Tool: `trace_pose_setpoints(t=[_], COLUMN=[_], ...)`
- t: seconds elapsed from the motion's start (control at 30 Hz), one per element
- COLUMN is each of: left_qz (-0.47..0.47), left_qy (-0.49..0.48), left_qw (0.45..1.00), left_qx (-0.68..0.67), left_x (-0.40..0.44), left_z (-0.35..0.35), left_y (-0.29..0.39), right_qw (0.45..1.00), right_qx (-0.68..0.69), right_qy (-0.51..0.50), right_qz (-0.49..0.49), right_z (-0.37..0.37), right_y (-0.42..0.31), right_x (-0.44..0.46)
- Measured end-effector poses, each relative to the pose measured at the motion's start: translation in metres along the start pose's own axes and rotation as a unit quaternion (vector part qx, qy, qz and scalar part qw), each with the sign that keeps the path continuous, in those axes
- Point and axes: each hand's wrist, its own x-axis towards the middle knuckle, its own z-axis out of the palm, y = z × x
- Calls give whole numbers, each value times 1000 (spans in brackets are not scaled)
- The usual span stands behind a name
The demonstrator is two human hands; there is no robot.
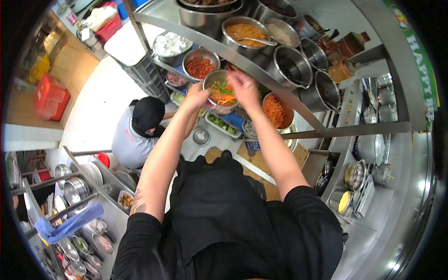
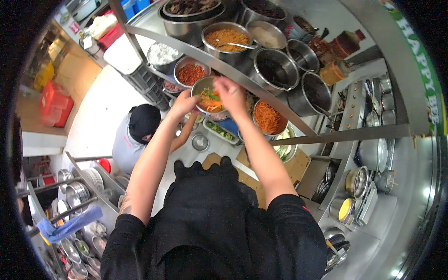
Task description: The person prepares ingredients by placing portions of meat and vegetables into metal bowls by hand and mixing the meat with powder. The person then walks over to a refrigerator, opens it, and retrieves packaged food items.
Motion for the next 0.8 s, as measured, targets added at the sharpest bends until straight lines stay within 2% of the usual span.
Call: trace_pose_setpoints(t=[0.03,0.07,0.13,0.2,0.23,0.27,0.33,0.37,0.43,0.47,0.53,0.6,0.67,0.73,0.8], left_qz=[2,3,-4,-14,-14,-12,-6,-1,5,3,-13,-15,-9,-11,-9], left_qy=[-16,-32,-46,-54,-58,-66,-77,-74,-72,-68,-82,-92,-81,-58,-67], left_qw=[1000,999,999,998,998,998,997,997,997,997,995,994,996,996,995], left_qx=[-2,-2,0,-3,-5,-8,-9,-17,-27,-32,-61,-55,-41,-68,-68], left_x=[-5,-10,-11,-17,-18,-16,-17,-20,-26,-27,-29,-35,-39,-49,-41], left_z=[-1,-2,-5,-7,-7,-7,-7,-5,-5,-5,-6,-5,-2,4,3], left_y=[4,9,8,15,13,12,13,14,14,10,2,2,-2,-2,-23], right_qw=[993,967,958,987,995,996,978,977,900,900,909,901,908,877,858], right_qx=[-102,-243,-237,-134,-93,-78,-203,-205,-403,-403,-405,-421,-418,-476,-498], right_qy=[-37,-72,-43,15,6,-22,-48,-47,-54,-61,-84,-73,-13,14,-14], right_qz=[36,3,-153,-83,24,25,-23,-23,-154,-155,-49,-74,-16,-71,-124], right_z=[3,4,1,-12,-21,-31,-42,-47,-54,-52,-46,-42,-31,-22,-16], right_y=[-4,-52,-60,-94,-131,-134,-127,-119,-102,-100,-95,-68,-64,-70,-96], right_x=[-10,-27,-30,-31,-33,-33,-42,-47,-61,-69,-81,-85,-82,-83,-88])
